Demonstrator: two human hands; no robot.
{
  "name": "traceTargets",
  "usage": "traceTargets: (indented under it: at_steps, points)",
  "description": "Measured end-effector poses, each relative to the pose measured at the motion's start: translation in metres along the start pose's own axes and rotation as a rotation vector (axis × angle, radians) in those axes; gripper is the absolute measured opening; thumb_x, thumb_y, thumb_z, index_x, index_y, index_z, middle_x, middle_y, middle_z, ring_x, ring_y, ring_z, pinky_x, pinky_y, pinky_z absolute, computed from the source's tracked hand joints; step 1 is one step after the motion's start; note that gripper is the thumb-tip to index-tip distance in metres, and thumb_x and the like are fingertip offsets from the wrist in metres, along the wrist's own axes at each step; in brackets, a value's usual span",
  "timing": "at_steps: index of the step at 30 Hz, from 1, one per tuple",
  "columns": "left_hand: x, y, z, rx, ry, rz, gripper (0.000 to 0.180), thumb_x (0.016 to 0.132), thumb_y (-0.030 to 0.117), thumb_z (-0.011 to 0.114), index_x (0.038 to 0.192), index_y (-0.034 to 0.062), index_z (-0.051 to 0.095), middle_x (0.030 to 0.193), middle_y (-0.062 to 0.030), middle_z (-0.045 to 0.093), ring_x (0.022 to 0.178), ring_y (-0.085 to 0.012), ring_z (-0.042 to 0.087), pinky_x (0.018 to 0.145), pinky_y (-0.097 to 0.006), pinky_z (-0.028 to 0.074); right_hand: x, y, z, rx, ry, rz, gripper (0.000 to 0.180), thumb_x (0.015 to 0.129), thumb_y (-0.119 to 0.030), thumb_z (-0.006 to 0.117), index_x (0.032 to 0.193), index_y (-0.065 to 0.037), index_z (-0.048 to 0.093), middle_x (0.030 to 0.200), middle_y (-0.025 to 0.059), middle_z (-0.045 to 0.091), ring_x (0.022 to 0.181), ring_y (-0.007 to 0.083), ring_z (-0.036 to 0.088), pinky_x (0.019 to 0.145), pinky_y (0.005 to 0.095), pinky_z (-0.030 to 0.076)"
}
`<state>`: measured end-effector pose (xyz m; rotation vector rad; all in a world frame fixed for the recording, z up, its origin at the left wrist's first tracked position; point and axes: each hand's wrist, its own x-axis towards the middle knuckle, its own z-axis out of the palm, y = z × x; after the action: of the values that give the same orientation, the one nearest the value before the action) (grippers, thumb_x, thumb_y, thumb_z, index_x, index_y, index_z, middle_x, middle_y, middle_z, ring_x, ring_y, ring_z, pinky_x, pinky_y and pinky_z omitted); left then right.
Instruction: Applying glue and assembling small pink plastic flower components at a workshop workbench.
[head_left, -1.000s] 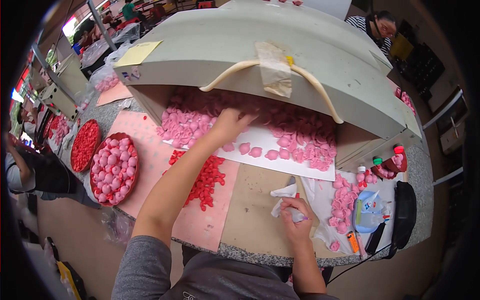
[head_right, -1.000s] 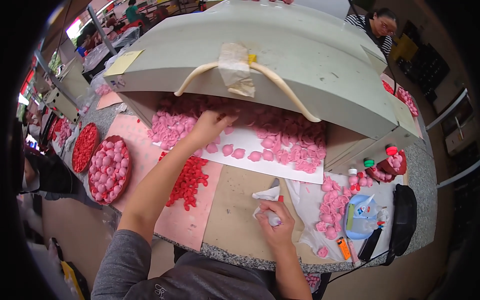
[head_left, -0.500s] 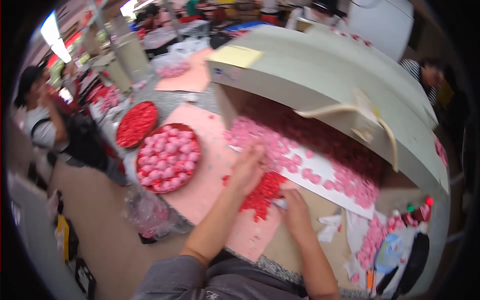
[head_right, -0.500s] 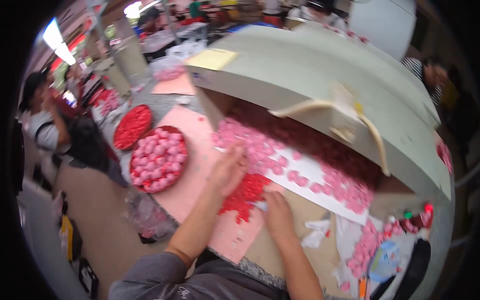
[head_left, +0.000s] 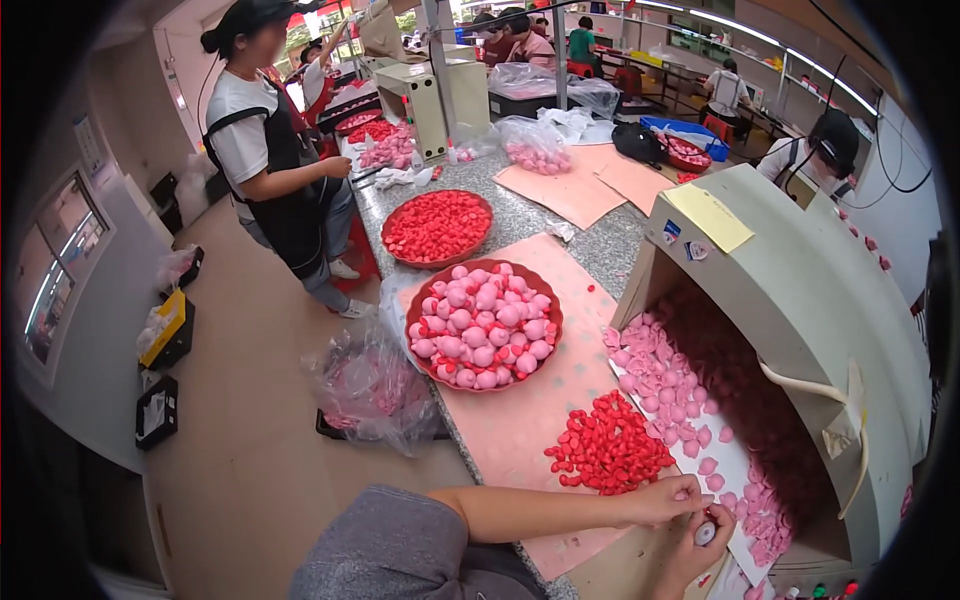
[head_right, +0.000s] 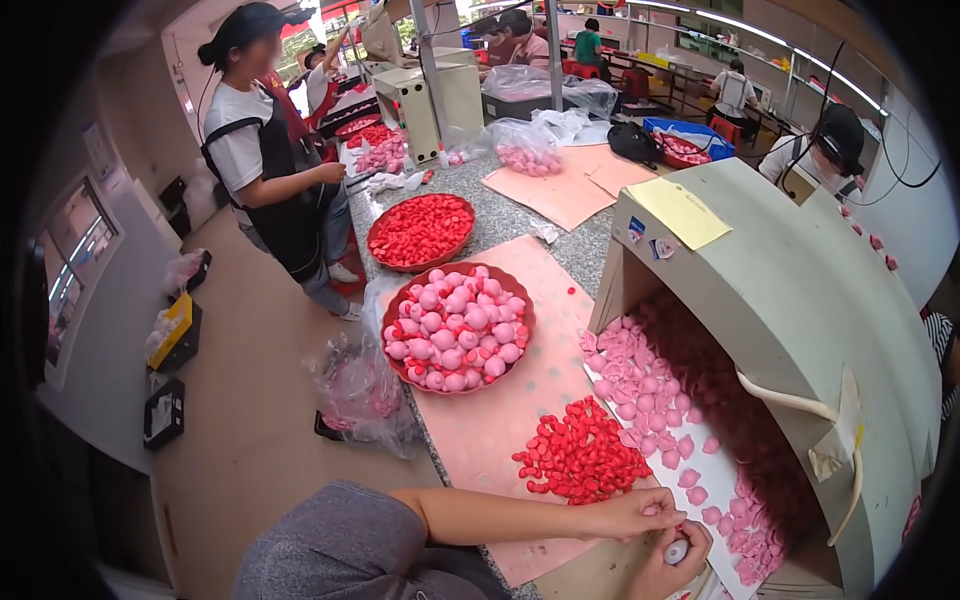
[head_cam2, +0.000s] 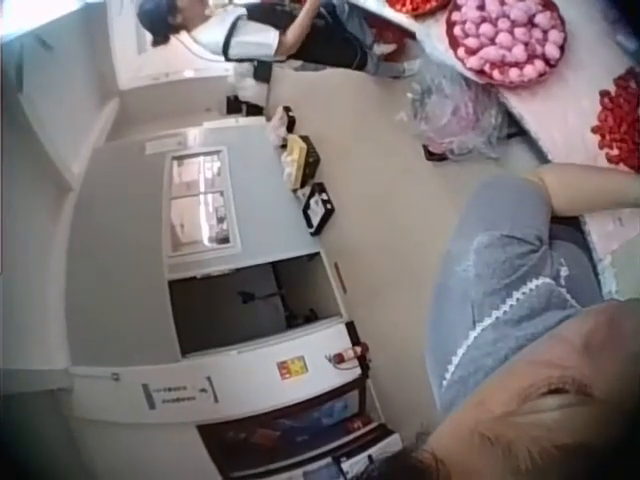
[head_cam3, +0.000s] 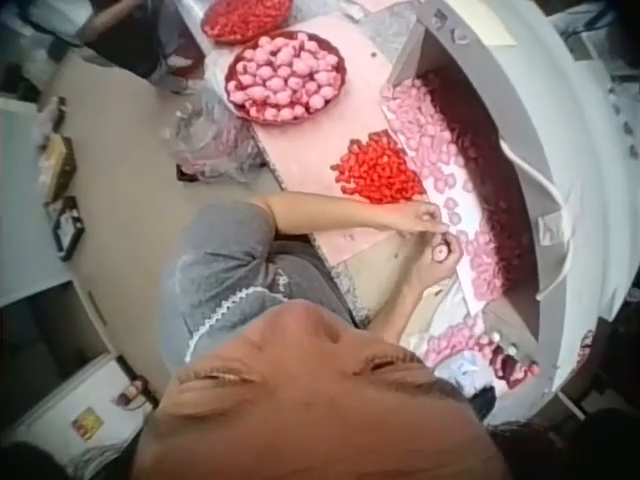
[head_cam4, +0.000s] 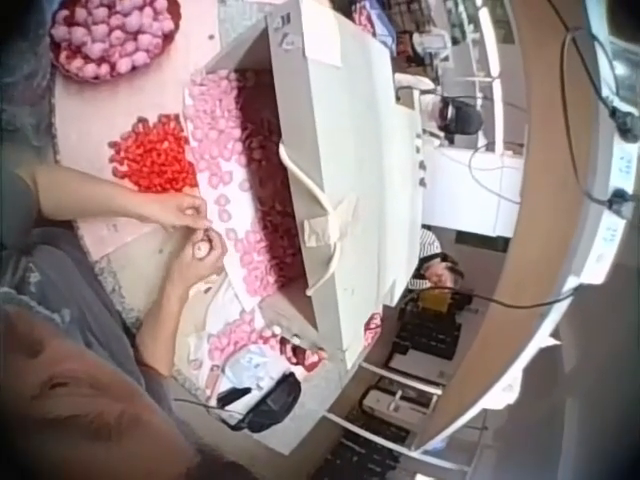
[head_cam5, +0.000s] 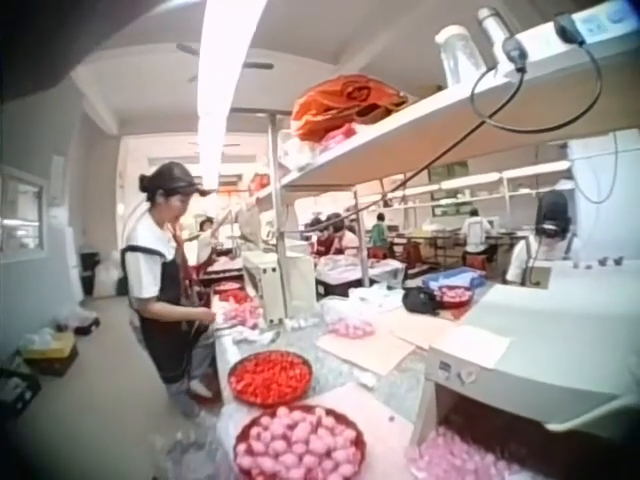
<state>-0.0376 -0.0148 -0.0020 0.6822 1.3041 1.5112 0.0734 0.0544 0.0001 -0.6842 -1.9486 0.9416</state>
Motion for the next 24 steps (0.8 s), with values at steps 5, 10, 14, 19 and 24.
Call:
traceTargets:
  at_steps: [5,10,14,19,24]
  points:
    - [0.019,-0.029,-0.001,-0.022,0.039,0.123,0.031,0.091,0.039,0.051,0.088,0.0089,0.047,0.061,0.003,0.045,0.044,-0.0054,0.04,0.037,-0.021,0.03,0.001,-0.009,0.005,0.017,-0.053,-0.098,0.012,0.084,-0.005,0.057,0.092,0.002,0.051,0.089,0.0068,0.051,0.083,0.017,0.049,0.078,0.0277,0.04]
    - [0.005,-0.008,-0.005,-0.06,-0.099,0.257,0.024,0.093,0.031,0.05,0.089,0.0068,0.048,0.07,0.0013,0.051,0.053,-0.0045,0.044,0.044,-0.019,0.034,0.003,0.01,-0.016,0.345,-0.158,0.358,0.018,0.085,-0.008,0.059,0.1,0.002,0.056,0.091,0.0077,0.057,0.077,0.0153,0.053,0.072,0.0264,0.045]
    - [0.006,-0.018,-0.008,-0.045,-0.155,0.12,0.023,0.094,0.03,0.048,0.091,0.007,0.05,0.07,0.002,0.051,0.052,-0.0037,0.042,0.043,-0.019,0.032,-0.003,0.002,-0.014,0.555,-0.162,0.504,0.026,0.083,-0.008,0.063,0.106,0.004,0.056,0.094,0.0094,0.06,0.077,0.0148,0.057,0.072,0.0257,0.049]
    - [0.006,-0.019,-0.005,0.032,-0.198,0.03,0.027,0.095,0.036,0.044,0.097,0.01,0.053,0.074,0.0055,0.049,0.056,-0.0012,0.039,0.046,-0.018,0.031,-0.016,0.011,-0.012,0.382,-0.172,0.365,0.029,0.085,-0.006,0.06,0.111,0.007,0.053,0.097,0.0112,0.06,0.081,0.017,0.058,0.074,0.0267,0.049]
    - [-0.002,-0.009,-0.001,-0.164,-0.248,-0.105,0.025,0.094,0.035,0.046,0.099,0.0109,0.052,0.075,0.0061,0.048,0.054,-0.0013,0.037,0.045,-0.017,0.028,-0.012,0.005,-0.017,0.371,-0.207,0.372,0.032,0.088,-0.007,0.056,0.115,0.009,0.051,0.1,0.0126,0.059,0.085,0.0184,0.058,0.074,0.0276,0.049]
